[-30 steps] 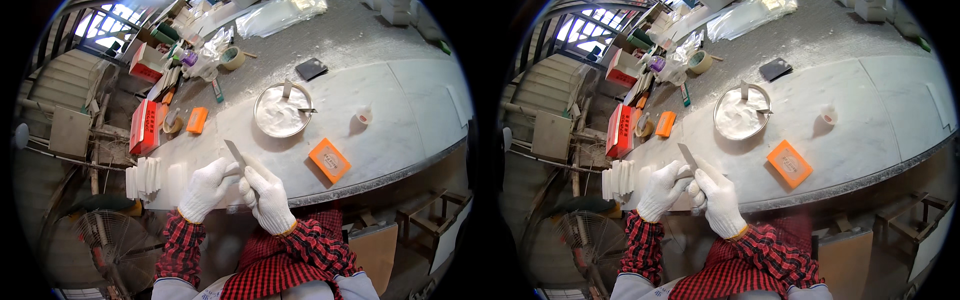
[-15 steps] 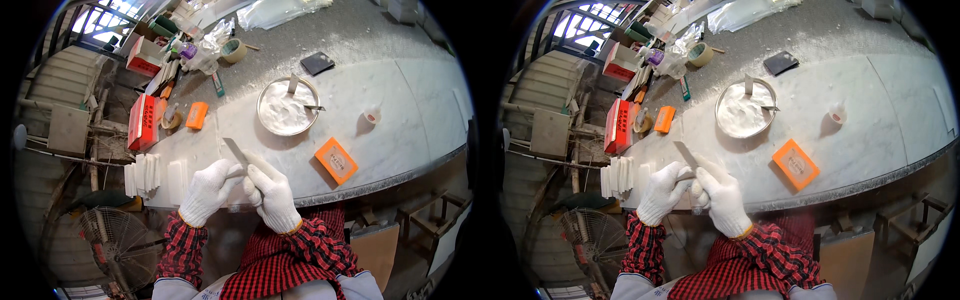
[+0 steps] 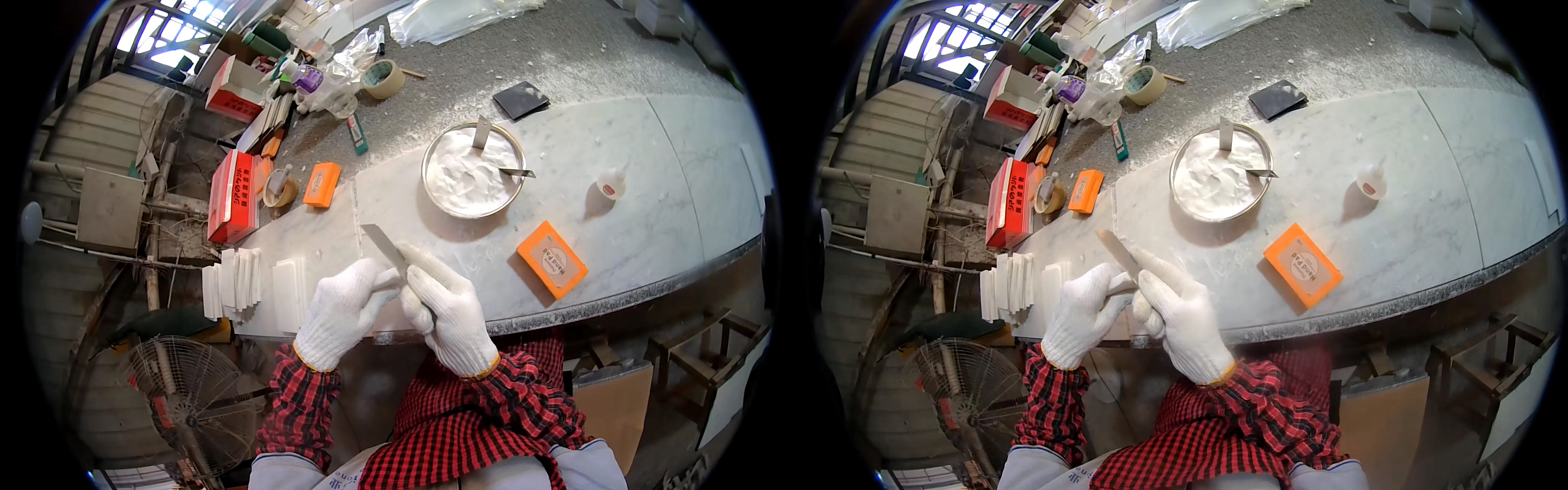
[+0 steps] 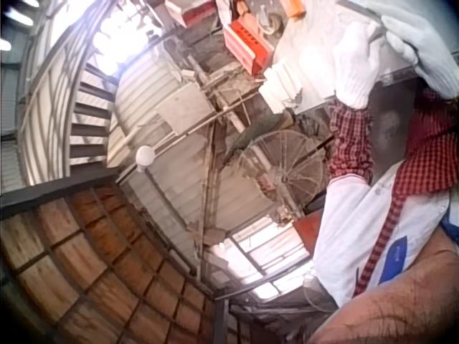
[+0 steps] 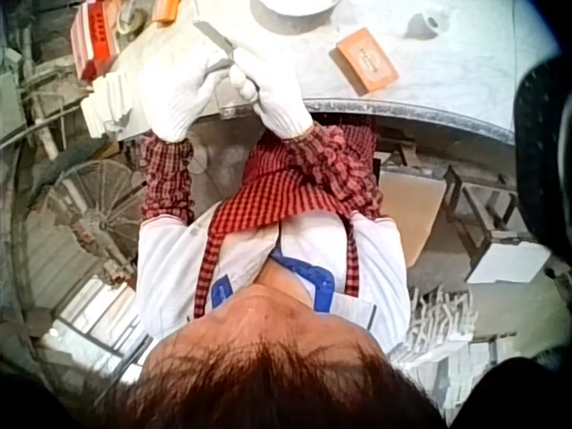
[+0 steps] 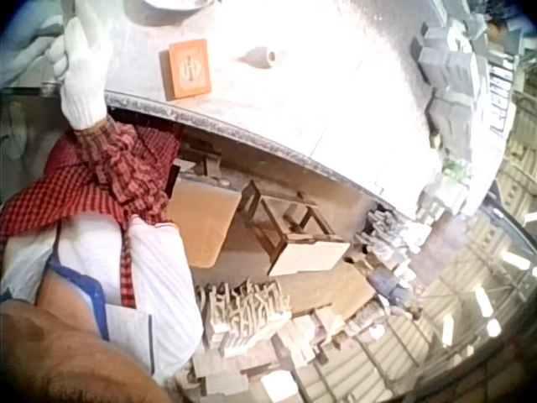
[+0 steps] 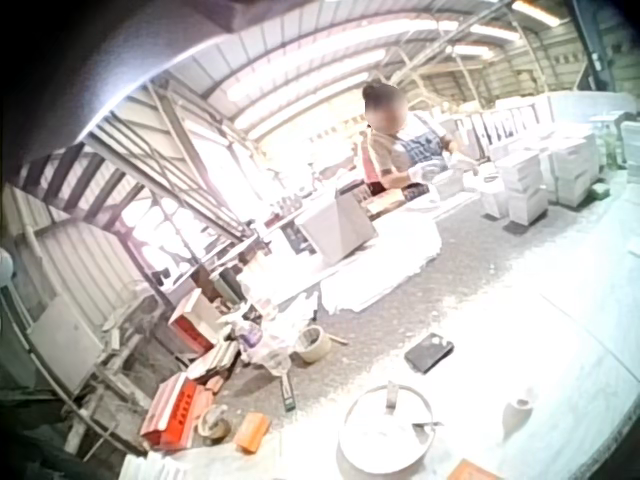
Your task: The person smooths the edges of white rectangular stone tiles using a metal scraper and an orange sanding block. They repeatedly scrape and sand each tile, then place the finished pieces into a stack on the table.
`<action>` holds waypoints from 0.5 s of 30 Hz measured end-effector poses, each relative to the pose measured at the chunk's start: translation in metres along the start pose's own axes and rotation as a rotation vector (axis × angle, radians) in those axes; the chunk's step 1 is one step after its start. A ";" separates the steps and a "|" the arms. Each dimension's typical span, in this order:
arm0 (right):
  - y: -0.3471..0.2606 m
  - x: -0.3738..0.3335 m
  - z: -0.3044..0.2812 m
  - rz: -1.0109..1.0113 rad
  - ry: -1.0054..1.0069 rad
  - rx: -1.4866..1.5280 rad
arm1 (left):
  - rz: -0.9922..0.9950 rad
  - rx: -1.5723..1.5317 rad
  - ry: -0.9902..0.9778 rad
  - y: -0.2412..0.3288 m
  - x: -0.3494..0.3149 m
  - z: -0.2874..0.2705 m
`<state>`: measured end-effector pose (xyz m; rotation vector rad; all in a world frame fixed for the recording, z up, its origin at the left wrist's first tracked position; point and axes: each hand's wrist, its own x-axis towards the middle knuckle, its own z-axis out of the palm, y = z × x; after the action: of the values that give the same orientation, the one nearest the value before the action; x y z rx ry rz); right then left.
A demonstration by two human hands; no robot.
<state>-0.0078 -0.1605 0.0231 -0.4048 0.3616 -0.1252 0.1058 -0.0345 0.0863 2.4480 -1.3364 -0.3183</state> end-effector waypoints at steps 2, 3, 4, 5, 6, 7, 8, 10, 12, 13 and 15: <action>-0.001 -0.007 -0.004 0.022 -0.068 -0.043 | 0.018 -0.004 0.048 -0.004 -0.003 0.002; -0.003 -0.007 -0.008 0.003 -0.054 -0.022 | 0.022 0.000 0.033 -0.002 -0.002 0.001; -0.008 -0.008 -0.013 -0.020 -0.040 -0.006 | 0.030 0.000 0.022 0.002 0.001 -0.001; -0.011 -0.009 -0.019 -0.045 -0.025 0.010 | 0.040 -0.001 0.011 0.005 0.004 -0.002; -0.013 -0.010 -0.028 -0.098 -0.038 0.092 | 0.057 -0.031 0.025 0.003 0.005 0.000; -0.015 -0.011 -0.034 -0.150 -0.028 0.111 | 0.075 -0.064 0.049 0.001 0.005 0.001; -0.018 -0.014 -0.039 -0.203 -0.018 0.131 | 0.094 -0.096 0.071 -0.001 0.005 0.001; -0.024 -0.021 -0.049 -0.231 -0.072 0.034 | 0.086 -0.094 0.048 -0.004 0.006 -0.002; -0.027 -0.031 -0.058 -0.199 -0.098 -0.055 | 0.015 -0.218 0.021 -0.005 0.010 -0.003; -0.022 -0.037 -0.068 -0.163 -0.074 -0.106 | -0.051 -0.348 0.006 -0.007 0.012 -0.001; -0.019 -0.047 -0.070 -0.156 -0.018 -0.104 | -0.210 -0.520 -0.004 -0.007 0.010 -0.006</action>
<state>-0.0786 -0.1945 -0.0140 -0.5365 0.3196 -0.2562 0.1185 -0.0383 0.0886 2.1366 -0.8571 -0.6333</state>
